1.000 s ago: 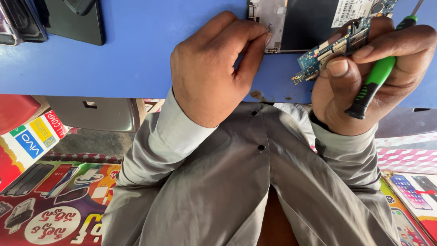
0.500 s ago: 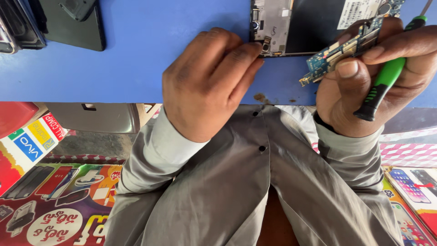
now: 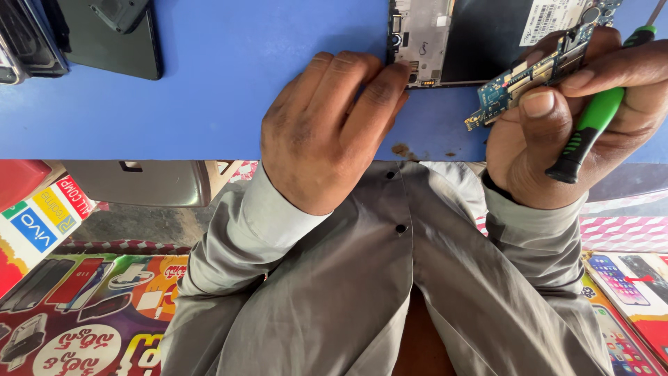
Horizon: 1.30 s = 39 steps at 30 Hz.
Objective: The person removes a small component from a smartphone motherboard using a screwdriver, then reattaches the motherboard to the phone chassis and secures it with screws. The work is performed on a blue workbench with other phone parts nearby.
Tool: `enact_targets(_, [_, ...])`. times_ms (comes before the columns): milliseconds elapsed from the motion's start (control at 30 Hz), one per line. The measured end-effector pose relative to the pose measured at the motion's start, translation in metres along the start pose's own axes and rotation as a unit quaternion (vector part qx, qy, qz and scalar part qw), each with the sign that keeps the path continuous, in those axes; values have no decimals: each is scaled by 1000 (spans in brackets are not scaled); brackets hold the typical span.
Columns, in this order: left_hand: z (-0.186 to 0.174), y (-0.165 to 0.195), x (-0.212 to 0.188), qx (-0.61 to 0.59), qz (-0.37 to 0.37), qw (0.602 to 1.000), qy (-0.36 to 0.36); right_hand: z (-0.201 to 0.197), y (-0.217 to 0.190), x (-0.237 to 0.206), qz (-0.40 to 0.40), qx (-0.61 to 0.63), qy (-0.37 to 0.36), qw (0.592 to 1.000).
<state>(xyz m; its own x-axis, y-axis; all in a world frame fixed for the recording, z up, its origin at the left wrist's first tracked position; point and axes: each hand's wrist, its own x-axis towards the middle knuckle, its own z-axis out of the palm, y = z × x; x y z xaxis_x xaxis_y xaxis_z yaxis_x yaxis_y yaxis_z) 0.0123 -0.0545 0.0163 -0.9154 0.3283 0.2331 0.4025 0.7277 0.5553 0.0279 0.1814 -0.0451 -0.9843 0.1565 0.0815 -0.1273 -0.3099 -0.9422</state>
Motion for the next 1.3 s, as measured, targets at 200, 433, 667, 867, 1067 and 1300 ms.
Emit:
enact_targets(200, [-6,-2,2,23,41,999,-12,4,-3,0,10,0,4,1000])
enact_targets(433, [-5,-2,2,37,53,998,-14,6,-7,-2,11,-8,7,1000])
enact_targets(667, [-4,2,7,-16,0,1000,6,6,-8,0,19,4,-2,1000])
enact_targets(867, [-4,7,11,6,-3,1000,13,11,-12,1,25,2,14,1000])
enact_targets(1067, [0,9,11,8,-15,1000,5,14,-15,2,21,4,6,1000])
enact_targets(1300, [7,18,14,8,-60,998,11,12,-15,1,22,10,13,1000])
